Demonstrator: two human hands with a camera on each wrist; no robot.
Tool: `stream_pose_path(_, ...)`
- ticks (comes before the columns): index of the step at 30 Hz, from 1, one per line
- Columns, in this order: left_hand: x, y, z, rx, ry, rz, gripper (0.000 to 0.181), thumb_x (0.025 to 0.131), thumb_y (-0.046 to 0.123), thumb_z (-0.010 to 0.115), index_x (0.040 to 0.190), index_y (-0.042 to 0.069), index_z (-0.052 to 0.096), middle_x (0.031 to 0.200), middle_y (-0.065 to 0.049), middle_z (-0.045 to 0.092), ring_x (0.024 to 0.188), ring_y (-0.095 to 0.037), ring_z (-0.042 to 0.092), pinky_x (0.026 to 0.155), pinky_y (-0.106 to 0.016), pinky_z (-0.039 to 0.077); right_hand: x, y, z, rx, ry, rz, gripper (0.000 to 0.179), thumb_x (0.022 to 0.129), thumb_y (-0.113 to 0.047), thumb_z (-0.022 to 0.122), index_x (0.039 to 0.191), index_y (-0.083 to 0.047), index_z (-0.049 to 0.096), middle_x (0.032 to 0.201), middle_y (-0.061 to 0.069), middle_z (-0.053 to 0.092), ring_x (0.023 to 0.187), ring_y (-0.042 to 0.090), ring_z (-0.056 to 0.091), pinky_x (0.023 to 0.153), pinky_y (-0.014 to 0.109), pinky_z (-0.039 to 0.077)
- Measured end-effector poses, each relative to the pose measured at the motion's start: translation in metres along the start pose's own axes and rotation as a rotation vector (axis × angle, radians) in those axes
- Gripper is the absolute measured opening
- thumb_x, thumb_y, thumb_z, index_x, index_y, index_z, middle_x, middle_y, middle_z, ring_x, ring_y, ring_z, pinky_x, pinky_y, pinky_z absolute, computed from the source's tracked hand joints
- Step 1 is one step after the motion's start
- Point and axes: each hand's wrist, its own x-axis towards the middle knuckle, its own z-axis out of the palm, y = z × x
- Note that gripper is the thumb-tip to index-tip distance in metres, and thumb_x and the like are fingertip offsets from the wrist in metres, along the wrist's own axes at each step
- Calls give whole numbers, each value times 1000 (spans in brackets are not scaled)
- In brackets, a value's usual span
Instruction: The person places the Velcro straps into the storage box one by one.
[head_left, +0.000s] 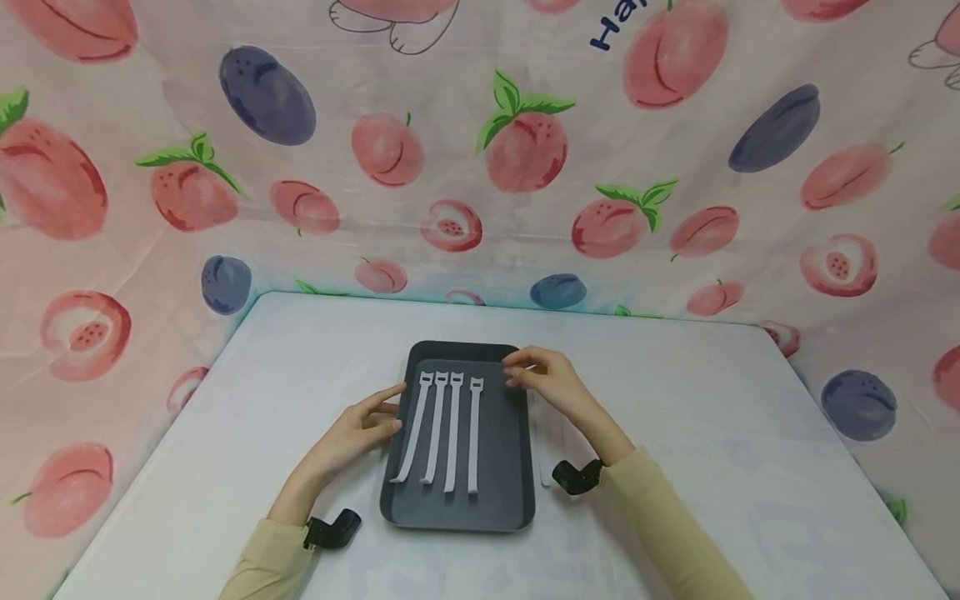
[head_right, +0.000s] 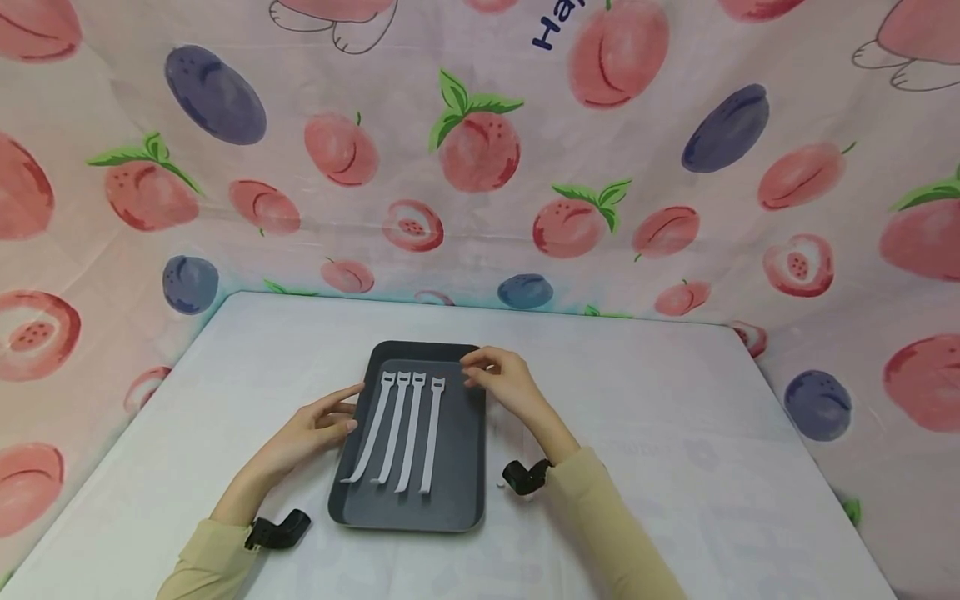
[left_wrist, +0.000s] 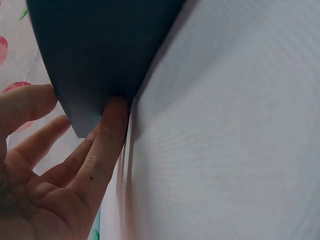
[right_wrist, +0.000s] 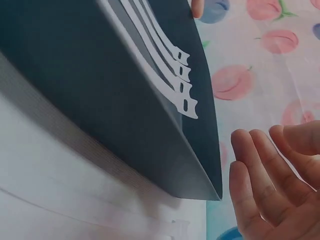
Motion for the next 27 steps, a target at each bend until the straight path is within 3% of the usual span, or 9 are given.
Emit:
stream_pose_path(6,0,1,-1,-7,-3,-5,61,94,23,62,149,19,37,136,-25,49,120,-33,57,94,-42,52,-4,6,-3,29,23,4,30,96,-16,58,120,2,61,114,23,66,99,37,67,87,37,55)
stream_pose_path(20,0,1,0,2,13,-13,59,94,21,61,148,20,38,135,-24,50,118,-32,58,94,-42,52,-13,14,-10,39,96,1,30,95,-20,60,120,-3,63,112,21,67,97,29,68,90,46,53)
stream_pose_path(27,0,2,0,-4,11,-19,59,94,21,61,148,20,37,136,-25,49,119,-33,57,94,-42,52,-20,27,-15,76,148,15,28,95,-14,59,120,-1,63,109,24,67,89,19,70,82,28,54)
